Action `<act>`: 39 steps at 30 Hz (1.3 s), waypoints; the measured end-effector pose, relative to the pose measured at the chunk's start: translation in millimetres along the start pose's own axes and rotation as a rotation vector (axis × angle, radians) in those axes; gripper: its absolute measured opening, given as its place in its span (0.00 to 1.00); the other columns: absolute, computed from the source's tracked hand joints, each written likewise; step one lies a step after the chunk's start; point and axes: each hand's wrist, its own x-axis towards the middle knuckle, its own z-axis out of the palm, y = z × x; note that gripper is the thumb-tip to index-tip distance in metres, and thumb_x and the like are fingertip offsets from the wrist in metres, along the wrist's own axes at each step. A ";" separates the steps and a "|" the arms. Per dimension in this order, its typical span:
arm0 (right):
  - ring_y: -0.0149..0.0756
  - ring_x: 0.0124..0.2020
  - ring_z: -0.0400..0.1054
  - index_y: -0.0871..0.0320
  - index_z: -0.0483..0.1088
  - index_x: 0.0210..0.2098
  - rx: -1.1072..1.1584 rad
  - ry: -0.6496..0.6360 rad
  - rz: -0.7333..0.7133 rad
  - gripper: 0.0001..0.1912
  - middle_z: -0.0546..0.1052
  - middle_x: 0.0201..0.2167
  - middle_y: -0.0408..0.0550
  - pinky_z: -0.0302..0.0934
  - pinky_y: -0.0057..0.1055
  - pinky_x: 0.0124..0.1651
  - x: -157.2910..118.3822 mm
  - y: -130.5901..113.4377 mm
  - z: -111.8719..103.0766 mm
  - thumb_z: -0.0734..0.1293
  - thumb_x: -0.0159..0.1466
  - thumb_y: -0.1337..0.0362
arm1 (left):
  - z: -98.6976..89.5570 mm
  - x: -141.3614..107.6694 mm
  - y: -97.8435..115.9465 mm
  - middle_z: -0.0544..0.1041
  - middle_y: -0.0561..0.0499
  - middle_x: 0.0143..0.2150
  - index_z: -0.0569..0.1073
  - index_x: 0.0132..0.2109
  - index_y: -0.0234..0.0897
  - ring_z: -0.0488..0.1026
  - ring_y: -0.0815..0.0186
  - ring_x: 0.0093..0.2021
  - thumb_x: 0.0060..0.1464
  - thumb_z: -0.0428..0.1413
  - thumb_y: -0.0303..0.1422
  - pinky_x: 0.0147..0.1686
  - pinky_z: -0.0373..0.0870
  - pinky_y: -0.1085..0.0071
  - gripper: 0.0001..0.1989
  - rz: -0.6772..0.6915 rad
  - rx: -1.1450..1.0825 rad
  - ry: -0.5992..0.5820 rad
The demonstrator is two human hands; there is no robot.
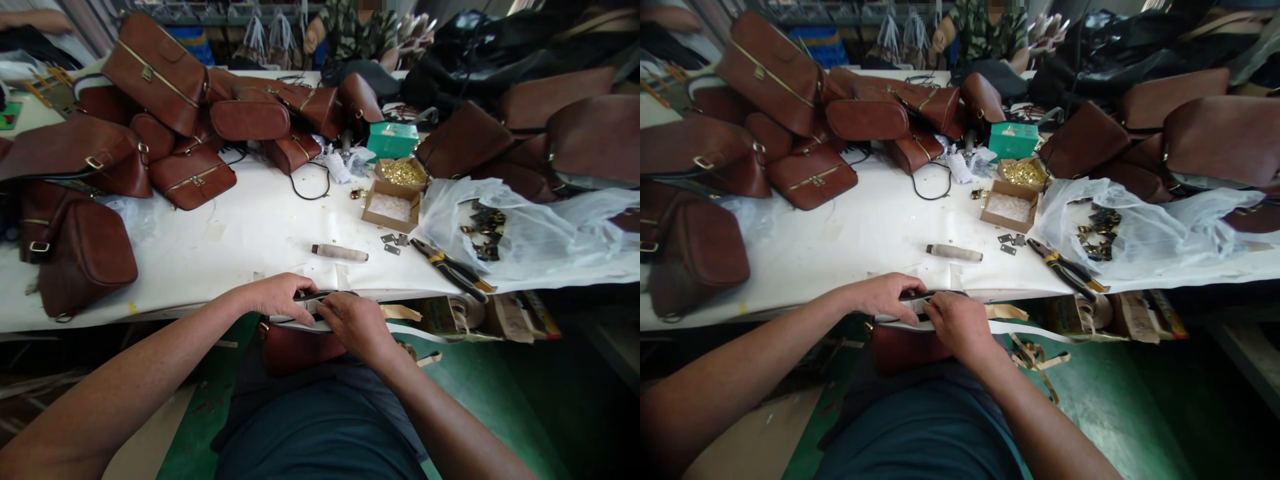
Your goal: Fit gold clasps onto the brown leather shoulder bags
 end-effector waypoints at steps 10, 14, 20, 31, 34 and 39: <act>0.37 0.36 0.74 0.52 0.78 0.36 -0.120 0.037 0.001 0.11 0.84 0.36 0.43 0.47 0.34 0.37 -4.3 -0.8 -2.6 0.67 0.73 0.57 | 8.8 -3.2 26.6 0.83 0.47 0.40 0.79 0.44 0.39 0.78 0.61 0.38 0.61 0.57 0.36 0.36 0.66 0.69 0.09 0.022 0.381 0.161; 0.38 0.34 0.73 0.54 0.76 0.32 -0.141 0.085 0.023 0.15 0.82 0.32 0.44 0.46 0.34 0.37 -7.2 5.0 -1.8 0.68 0.72 0.54 | 12.5 -1.7 29.6 0.83 0.47 0.42 0.78 0.44 0.39 0.79 0.60 0.40 0.61 0.54 0.34 0.38 0.68 0.68 0.09 0.031 0.442 0.169; 0.37 0.33 0.71 0.55 0.76 0.31 -0.134 0.132 0.019 0.17 0.81 0.32 0.44 0.48 0.34 0.39 -9.8 8.7 -4.9 0.68 0.72 0.52 | 17.6 -0.3 36.2 0.83 0.47 0.40 0.79 0.43 0.40 0.78 0.58 0.37 0.59 0.57 0.39 0.34 0.67 0.67 0.10 -0.031 0.550 0.205; 0.39 0.39 0.73 0.56 0.77 0.36 -0.121 -0.009 -0.026 0.14 0.82 0.36 0.48 0.53 0.35 0.44 -11.0 7.8 -17.9 0.64 0.75 0.59 | 23.7 7.4 54.8 0.84 0.42 0.38 0.82 0.39 0.40 0.80 0.53 0.38 0.64 0.52 0.42 0.36 0.70 0.63 0.17 -0.068 0.762 0.137; 0.41 0.41 0.75 0.57 0.78 0.37 -0.125 -0.068 -0.077 0.12 0.83 0.38 0.50 0.54 0.36 0.45 -11.2 6.5 -22.1 0.65 0.74 0.62 | 29.9 4.9 62.4 0.84 0.41 0.38 0.81 0.39 0.39 0.81 0.51 0.38 0.64 0.50 0.39 0.37 0.70 0.61 0.15 -0.073 0.830 0.134; 0.40 0.39 0.76 0.59 0.79 0.35 -0.019 -0.193 -0.200 0.09 0.84 0.36 0.50 0.59 0.34 0.46 -16.1 7.6 -49.8 0.67 0.69 0.68 | 40.7 10.7 79.6 0.84 0.35 0.40 0.81 0.42 0.34 0.82 0.46 0.39 0.62 0.51 0.32 0.38 0.72 0.57 0.14 -0.037 0.965 0.064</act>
